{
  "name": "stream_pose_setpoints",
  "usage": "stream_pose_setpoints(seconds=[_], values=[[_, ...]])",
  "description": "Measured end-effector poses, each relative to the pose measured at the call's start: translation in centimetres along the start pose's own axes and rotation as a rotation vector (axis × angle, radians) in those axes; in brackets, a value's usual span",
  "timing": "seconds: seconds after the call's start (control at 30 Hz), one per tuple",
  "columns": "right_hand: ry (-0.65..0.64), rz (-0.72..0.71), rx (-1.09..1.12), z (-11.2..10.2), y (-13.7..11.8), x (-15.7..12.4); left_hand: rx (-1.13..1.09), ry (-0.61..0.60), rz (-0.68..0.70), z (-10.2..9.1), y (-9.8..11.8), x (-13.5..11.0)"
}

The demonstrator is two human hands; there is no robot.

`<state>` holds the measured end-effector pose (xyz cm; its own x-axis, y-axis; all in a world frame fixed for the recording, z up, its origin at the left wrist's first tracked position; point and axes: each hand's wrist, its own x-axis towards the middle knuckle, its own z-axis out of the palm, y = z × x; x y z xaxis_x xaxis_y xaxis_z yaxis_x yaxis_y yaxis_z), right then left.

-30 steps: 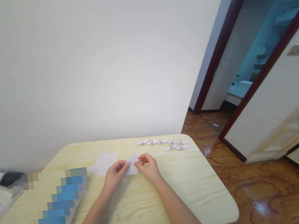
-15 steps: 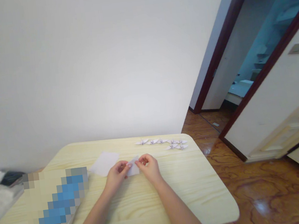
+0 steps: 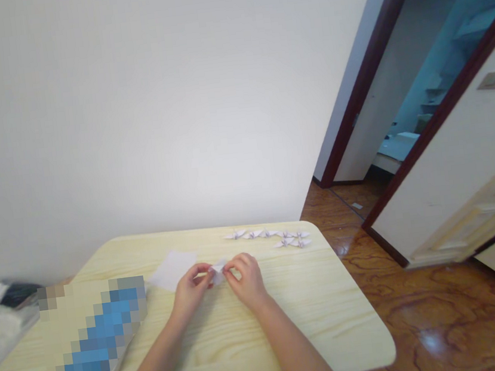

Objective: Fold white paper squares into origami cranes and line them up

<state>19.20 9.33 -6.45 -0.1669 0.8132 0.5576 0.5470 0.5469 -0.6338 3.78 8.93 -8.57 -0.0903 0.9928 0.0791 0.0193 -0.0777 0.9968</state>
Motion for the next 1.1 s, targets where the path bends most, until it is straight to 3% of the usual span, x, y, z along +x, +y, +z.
stream_pose_setpoints(seconds=[0.2,0.43,0.67,0.83,1.1], values=[[-0.022,0.008,-0.003,0.2,-0.1,-0.1,0.001,0.005,0.03,0.1,0.0,0.0],[-0.11,0.074,0.077,0.3,0.0,-0.2,-0.183,-0.018,-0.11,0.3,0.5,0.2],[-0.182,-0.009,0.077,0.4,-0.7,-0.2,-0.324,-0.068,-0.133,0.2,0.8,-0.1],[-0.13,0.023,0.078,0.7,-0.8,-0.3,-0.423,-0.184,-0.21,0.2,1.2,-0.1],[-0.109,0.011,0.045,0.6,-0.9,-0.1,-0.452,-0.146,-0.261,0.2,0.8,-0.1]])
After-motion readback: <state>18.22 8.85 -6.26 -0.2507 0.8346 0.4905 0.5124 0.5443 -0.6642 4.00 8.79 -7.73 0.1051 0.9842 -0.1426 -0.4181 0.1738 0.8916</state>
